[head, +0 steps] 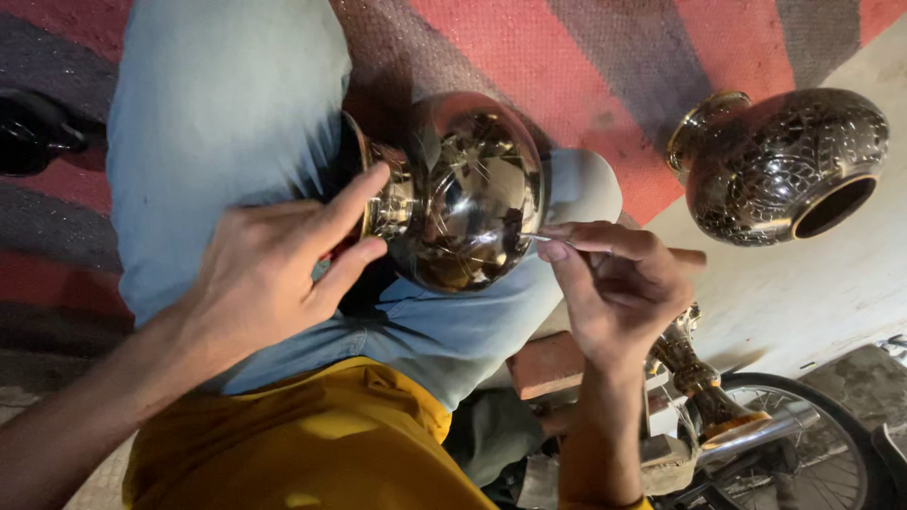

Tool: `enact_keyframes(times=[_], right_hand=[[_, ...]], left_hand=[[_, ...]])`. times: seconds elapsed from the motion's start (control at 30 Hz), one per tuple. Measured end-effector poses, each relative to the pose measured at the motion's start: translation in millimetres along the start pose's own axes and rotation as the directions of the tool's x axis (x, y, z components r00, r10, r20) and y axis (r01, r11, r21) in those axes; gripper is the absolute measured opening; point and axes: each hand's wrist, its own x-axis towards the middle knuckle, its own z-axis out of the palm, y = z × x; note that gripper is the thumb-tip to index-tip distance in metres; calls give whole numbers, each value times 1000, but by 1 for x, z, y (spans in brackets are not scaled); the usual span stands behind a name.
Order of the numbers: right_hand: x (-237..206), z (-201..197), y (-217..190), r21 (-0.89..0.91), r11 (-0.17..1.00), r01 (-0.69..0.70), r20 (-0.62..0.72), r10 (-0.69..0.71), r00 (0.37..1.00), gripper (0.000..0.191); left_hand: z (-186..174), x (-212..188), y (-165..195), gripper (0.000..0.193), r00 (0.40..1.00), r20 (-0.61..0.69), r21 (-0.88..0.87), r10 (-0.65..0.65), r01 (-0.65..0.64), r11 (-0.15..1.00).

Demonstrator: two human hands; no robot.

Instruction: The person sits on a mat and holds a polished metal vase on their lap. They use a small pointed tool to engrave fine lines into the vase's surface, creating a geometric pattern. The person rotates the vase slightly to continue the pattern.

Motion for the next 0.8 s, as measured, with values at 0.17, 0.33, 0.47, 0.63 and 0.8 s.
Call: enact_keyframes(times=[0.17, 0.33, 0.47, 0.63, 0.8], right_hand=[[-6, 17, 1, -191, 981, -47, -93, 29, 995, 20], [-5, 37, -4, -373, 928, -18, -119, -29, 993, 19], [-6, 52, -18, -391, 907, -155, -225, 70, 972, 18], [-2, 59, -24, -475, 858, -194, -255, 76, 964, 17], [-2, 61, -23, -459, 873, -168, -259, 49, 965, 17]], left_hand=[[9, -14, -9, 60, 984, 34, 114, 172, -175, 978], [5, -18, -6, 69, 985, 53, 121, 163, -169, 978], [-10, -19, -1, 72, 990, 82, 80, 117, -124, 989], [-10, -21, -3, 65, 983, 103, 137, 152, -166, 977], [-4, -24, -11, 61, 967, 141, 191, 211, -236, 953]])
